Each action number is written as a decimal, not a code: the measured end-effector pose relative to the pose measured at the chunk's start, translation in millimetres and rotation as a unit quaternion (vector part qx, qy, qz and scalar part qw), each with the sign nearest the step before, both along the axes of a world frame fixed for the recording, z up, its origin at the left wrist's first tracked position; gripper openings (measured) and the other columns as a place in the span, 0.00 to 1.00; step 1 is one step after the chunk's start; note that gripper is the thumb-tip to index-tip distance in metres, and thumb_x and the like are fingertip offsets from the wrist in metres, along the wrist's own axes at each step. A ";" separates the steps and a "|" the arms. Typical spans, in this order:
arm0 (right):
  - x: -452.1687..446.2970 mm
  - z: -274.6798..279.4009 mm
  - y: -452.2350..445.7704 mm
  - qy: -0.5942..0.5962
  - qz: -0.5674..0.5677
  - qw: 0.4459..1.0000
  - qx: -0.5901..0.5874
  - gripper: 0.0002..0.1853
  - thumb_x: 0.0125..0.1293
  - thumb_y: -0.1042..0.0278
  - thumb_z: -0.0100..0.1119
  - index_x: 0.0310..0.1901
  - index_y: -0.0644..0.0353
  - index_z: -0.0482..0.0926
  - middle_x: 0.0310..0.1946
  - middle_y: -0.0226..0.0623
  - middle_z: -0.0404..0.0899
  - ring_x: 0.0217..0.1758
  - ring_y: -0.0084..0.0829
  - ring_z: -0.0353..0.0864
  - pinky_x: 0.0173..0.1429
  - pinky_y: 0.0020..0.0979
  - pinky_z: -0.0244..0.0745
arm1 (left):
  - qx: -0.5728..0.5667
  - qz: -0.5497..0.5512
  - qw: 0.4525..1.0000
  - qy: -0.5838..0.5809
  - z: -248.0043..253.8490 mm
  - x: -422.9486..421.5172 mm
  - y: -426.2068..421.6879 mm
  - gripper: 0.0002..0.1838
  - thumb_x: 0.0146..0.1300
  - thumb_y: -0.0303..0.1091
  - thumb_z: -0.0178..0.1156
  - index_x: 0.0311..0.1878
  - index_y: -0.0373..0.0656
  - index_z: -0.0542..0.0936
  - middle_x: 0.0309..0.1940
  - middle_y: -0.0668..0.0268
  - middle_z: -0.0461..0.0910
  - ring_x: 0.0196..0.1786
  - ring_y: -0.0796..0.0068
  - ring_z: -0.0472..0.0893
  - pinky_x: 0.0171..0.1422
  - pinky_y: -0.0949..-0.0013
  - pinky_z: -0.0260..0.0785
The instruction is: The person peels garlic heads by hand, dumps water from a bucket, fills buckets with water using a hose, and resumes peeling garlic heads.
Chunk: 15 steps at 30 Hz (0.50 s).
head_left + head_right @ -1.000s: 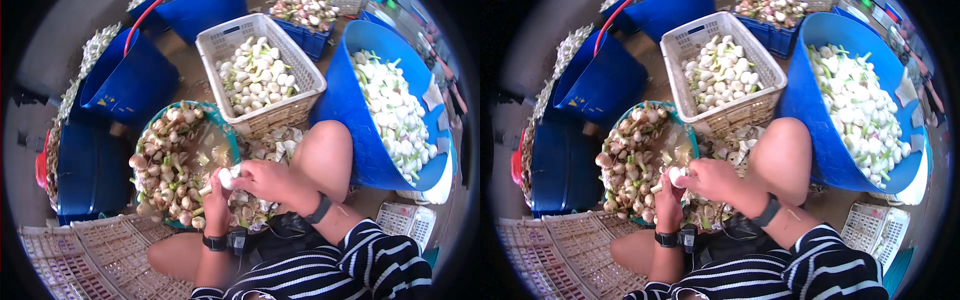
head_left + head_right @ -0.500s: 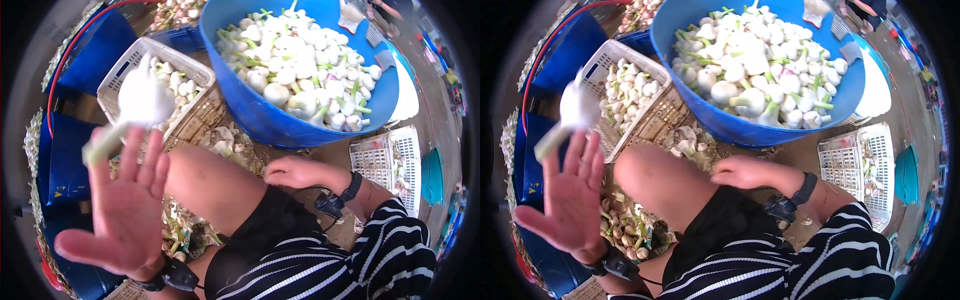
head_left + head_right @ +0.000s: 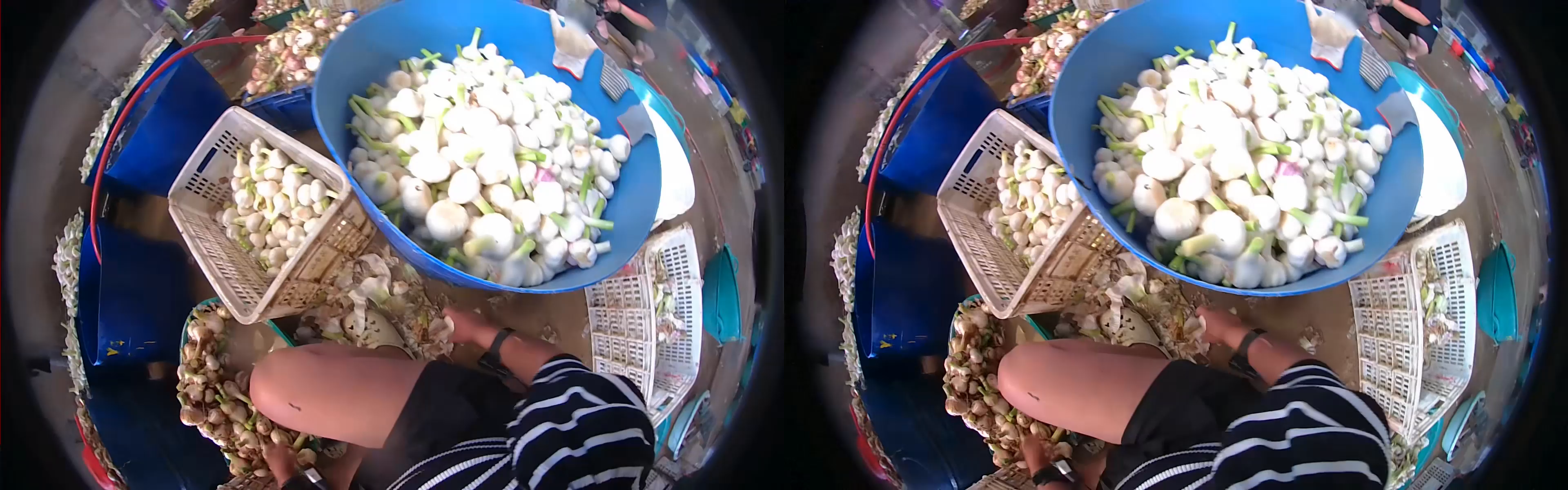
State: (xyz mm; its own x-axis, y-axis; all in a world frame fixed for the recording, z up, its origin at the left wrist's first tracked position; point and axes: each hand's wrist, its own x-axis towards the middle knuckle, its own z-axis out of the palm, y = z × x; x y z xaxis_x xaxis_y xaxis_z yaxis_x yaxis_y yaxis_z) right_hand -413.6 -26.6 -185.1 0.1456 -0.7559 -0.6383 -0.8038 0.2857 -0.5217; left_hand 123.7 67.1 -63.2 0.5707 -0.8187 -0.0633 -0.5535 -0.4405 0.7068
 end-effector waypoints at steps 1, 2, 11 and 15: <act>3.8 21.1 -9.4 0.004 0.006 1.000 -0.005 0.33 0.48 0.66 0.62 0.59 0.46 0.63 0.52 0.47 0.70 0.44 0.43 0.77 0.42 0.37 0.74 | 0.116 0.036 0.982 -0.148 -7.6 -15.1 5.6 0.19 0.51 0.35 0.60 0.47 0.39 0.74 0.39 0.51 0.75 0.37 0.58 0.75 0.41 0.59 0.67; 12.4 66.6 -19.2 -0.116 -0.013 0.993 -0.019 0.33 0.47 0.67 0.62 0.59 0.49 0.63 0.50 0.45 0.71 0.43 0.40 0.77 0.43 0.35 0.74 | 0.231 0.071 0.927 -0.288 -12.1 -29.0 9.4 0.29 0.46 0.40 0.64 0.52 0.38 0.70 0.44 0.50 0.74 0.40 0.57 0.75 0.44 0.59 0.68; 67.6 378.1 -92.9 -0.852 -0.294 0.396 -0.176 0.24 0.67 0.56 0.47 0.61 0.50 0.55 0.59 0.41 0.63 0.53 0.40 0.74 0.42 0.38 0.80 | 0.085 0.271 0.948 0.144 -44.6 -2.6 26.4 0.39 0.49 0.53 0.63 0.60 0.40 0.63 0.55 0.56 0.69 0.55 0.60 0.71 0.52 0.53 0.68; 179.6 367.2 -86.1 -0.762 -0.207 0.613 0.028 0.17 0.68 0.51 0.44 0.47 0.55 0.68 0.39 0.32 0.74 0.35 0.27 0.76 0.34 0.29 0.73 | 0.006 0.185 0.968 0.170 7.4 -37.5 2.2 0.38 0.50 0.49 0.63 0.61 0.41 0.61 0.56 0.55 0.68 0.54 0.59 0.71 0.51 0.54 0.68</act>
State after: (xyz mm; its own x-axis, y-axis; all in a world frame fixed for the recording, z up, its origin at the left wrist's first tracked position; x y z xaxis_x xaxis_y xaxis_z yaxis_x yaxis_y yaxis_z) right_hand -234.0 -112.7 182.2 0.4082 -0.9125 -0.0275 0.7517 0.3531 -0.5570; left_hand 86.2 69.3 -55.8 0.7691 -0.5599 -0.3081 -0.0916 -0.5737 0.8139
